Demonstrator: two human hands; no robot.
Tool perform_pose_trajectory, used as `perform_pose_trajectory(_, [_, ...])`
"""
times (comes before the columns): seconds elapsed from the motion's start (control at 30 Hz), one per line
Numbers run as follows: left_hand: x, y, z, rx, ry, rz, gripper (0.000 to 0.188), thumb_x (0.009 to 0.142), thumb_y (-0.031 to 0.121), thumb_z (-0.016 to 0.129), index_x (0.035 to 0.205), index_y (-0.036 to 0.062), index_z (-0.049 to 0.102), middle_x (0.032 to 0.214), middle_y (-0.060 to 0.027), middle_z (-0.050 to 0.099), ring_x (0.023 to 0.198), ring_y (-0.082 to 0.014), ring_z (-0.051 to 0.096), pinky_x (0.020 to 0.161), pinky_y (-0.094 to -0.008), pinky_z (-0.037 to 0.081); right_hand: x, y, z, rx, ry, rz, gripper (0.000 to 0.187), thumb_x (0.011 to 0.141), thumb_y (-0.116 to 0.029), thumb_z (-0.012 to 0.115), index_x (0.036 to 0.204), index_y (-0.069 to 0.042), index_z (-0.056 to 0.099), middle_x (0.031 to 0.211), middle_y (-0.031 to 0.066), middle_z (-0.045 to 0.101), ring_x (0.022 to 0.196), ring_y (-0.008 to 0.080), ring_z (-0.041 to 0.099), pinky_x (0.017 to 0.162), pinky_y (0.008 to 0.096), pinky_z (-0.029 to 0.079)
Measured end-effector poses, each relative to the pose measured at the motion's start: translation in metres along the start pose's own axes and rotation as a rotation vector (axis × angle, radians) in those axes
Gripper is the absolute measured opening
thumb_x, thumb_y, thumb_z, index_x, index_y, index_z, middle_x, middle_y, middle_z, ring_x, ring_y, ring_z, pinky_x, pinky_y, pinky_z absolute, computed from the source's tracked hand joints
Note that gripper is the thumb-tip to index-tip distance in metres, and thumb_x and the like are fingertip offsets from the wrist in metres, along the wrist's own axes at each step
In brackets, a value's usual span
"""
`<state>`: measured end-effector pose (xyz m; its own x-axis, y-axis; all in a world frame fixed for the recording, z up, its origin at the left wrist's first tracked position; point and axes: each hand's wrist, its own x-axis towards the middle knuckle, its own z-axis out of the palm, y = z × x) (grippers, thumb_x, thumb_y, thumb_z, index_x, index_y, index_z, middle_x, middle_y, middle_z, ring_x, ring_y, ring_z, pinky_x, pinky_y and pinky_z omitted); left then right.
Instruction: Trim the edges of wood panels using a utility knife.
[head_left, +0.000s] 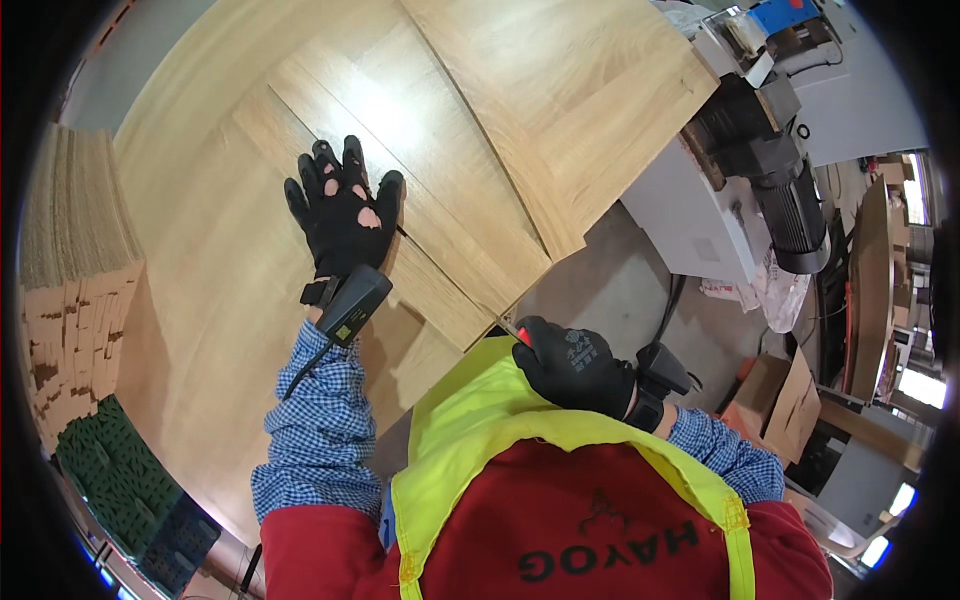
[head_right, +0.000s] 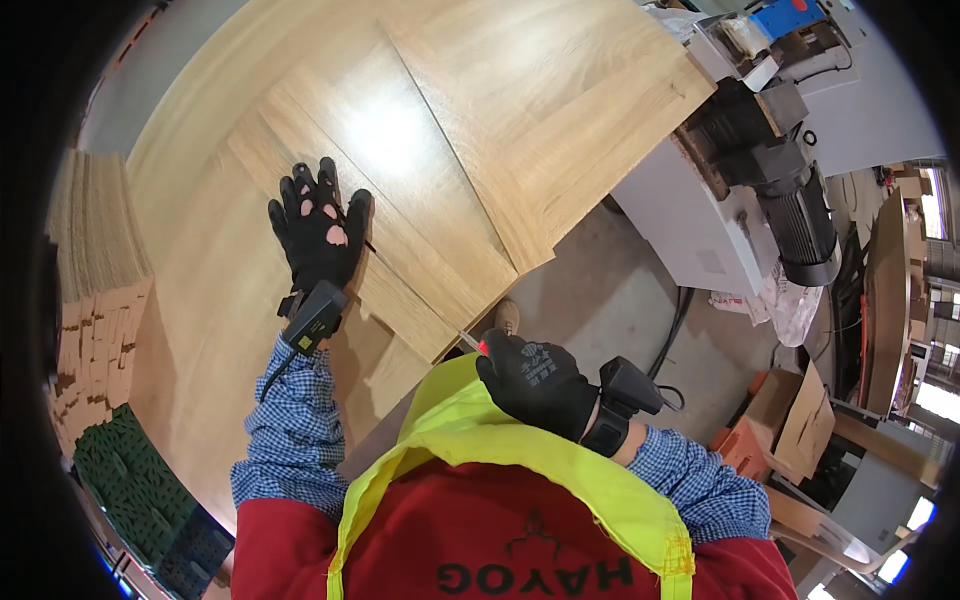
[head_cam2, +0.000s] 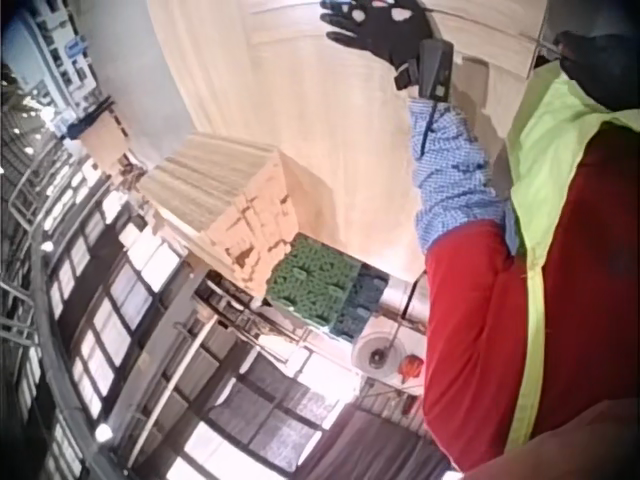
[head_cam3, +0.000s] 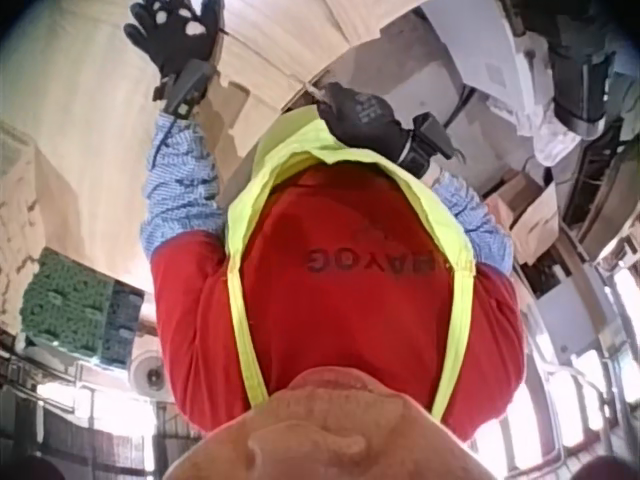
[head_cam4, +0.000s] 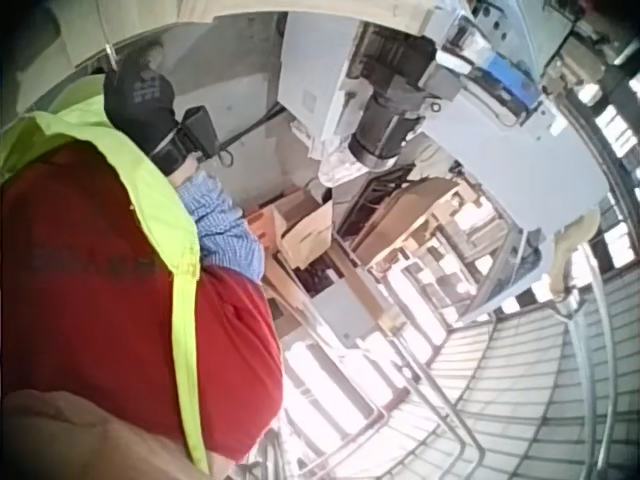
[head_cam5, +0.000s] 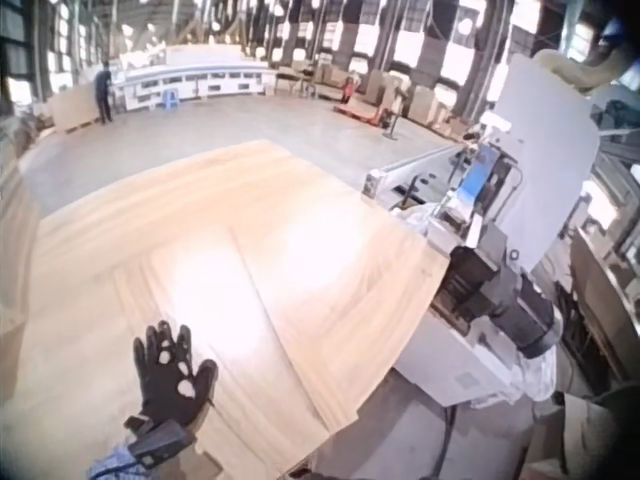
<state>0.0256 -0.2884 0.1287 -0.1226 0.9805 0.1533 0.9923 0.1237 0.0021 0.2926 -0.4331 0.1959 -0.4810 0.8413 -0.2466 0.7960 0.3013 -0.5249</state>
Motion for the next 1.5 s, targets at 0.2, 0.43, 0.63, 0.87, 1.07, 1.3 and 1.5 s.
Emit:
perform_pose_trajectory(0.2, [-0.002, -0.003, -0.003, -0.013, -0.014, -0.013, 0.072, 0.096, 0.059, 0.035, 0.153, 0.0159, 0.025, 0.157, -0.0200, 0.023, 0.146, -0.0374, 0.016, 0.117, -0.0542, 0.004, -0.007, -0.002, 0.002, -0.156, 0.154, -0.141, 0.030, 0.089, -0.017, 0.059, 0.110, 0.005, 0.054, 0.071, 0.0110, 0.059, 0.055, 0.0266, 0.059, 0.049, 0.0380, 0.047])
perform_pose_trajectory(0.43, [-0.034, 0.049, -0.025, -0.868, 0.374, 0.263, 0.067, 0.084, 0.022, 0.069, 0.141, 0.0012, 0.041, 0.144, -0.0217, 0.042, 0.134, -0.0376, 0.037, 0.111, -0.0487, 0.025, -0.001, -0.007, -0.001, -0.259, 0.053, -0.101, 0.022, 0.088, -0.015, 0.059, 0.106, -0.001, 0.057, 0.072, 0.0090, 0.061, 0.056, 0.0241, 0.060, 0.051, 0.0368, 0.047])
perform_pose_trajectory(0.63, [-0.112, 0.107, -0.043, -1.212, -0.395, 0.847, 0.043, 0.086, 0.033, 0.063, 0.121, 0.0083, 0.064, 0.119, -0.0141, 0.063, 0.113, -0.0314, 0.057, 0.099, -0.0413, 0.044, -0.011, 0.021, 0.027, 0.097, 0.240, -0.257, 0.019, 0.079, -0.010, 0.065, 0.097, -0.007, 0.067, 0.090, 0.0121, 0.067, 0.075, 0.0294, 0.067, 0.064, 0.0365, 0.054])
perform_pose_trajectory(0.87, [-0.116, 0.104, -0.030, -1.139, -0.450, 0.831, 0.046, 0.083, 0.029, 0.063, 0.125, 0.0107, 0.062, 0.105, -0.0126, 0.068, 0.115, -0.0312, 0.058, 0.102, -0.0409, 0.043, -0.015, 0.029, 0.042, 0.292, 0.261, -0.113, 0.004, 0.077, -0.005, 0.068, 0.079, -0.008, 0.066, 0.075, 0.0096, 0.066, 0.068, 0.0273, 0.066, 0.060, 0.0375, 0.053])
perform_pose_trajectory(1.07, [-0.121, 0.113, -0.018, -1.355, -0.249, 0.826, 0.036, 0.081, 0.015, 0.066, 0.115, 0.0028, 0.063, 0.104, -0.0137, 0.067, 0.107, -0.0312, 0.061, 0.093, -0.0390, 0.049, -0.014, 0.046, 0.047, 0.020, 0.119, -0.310, 0.013, 0.085, -0.013, 0.057, 0.092, -0.006, 0.065, 0.078, 0.0143, 0.064, 0.067, 0.0328, 0.064, 0.058, 0.0422, 0.051])
perform_pose_trajectory(1.3, [-0.005, 0.051, -0.034, -0.357, 0.188, 0.324, 0.061, 0.091, 0.036, 0.055, 0.141, 0.0032, 0.043, 0.138, -0.0269, 0.044, 0.126, -0.0431, 0.039, 0.110, -0.0514, 0.026, 0.008, 0.021, -0.018, -0.067, 0.022, -0.104, 0.017, 0.092, -0.020, 0.052, 0.099, -0.004, 0.055, 0.061, 0.0157, 0.055, 0.051, 0.0329, 0.058, 0.046, 0.0446, 0.044])
perform_pose_trajectory(1.5, [-0.003, 0.037, -0.010, 0.008, -0.067, 0.157, 0.077, 0.096, 0.052, 0.043, 0.151, 0.0026, 0.023, 0.154, -0.0258, 0.025, 0.144, -0.0412, 0.019, 0.118, -0.0504, 0.009, 0.020, 0.036, -0.028, -0.038, 0.180, -0.103, 0.019, 0.091, -0.019, 0.057, 0.096, -0.002, 0.051, 0.063, 0.0139, 0.058, 0.054, 0.0337, 0.059, 0.048, 0.0440, 0.046])
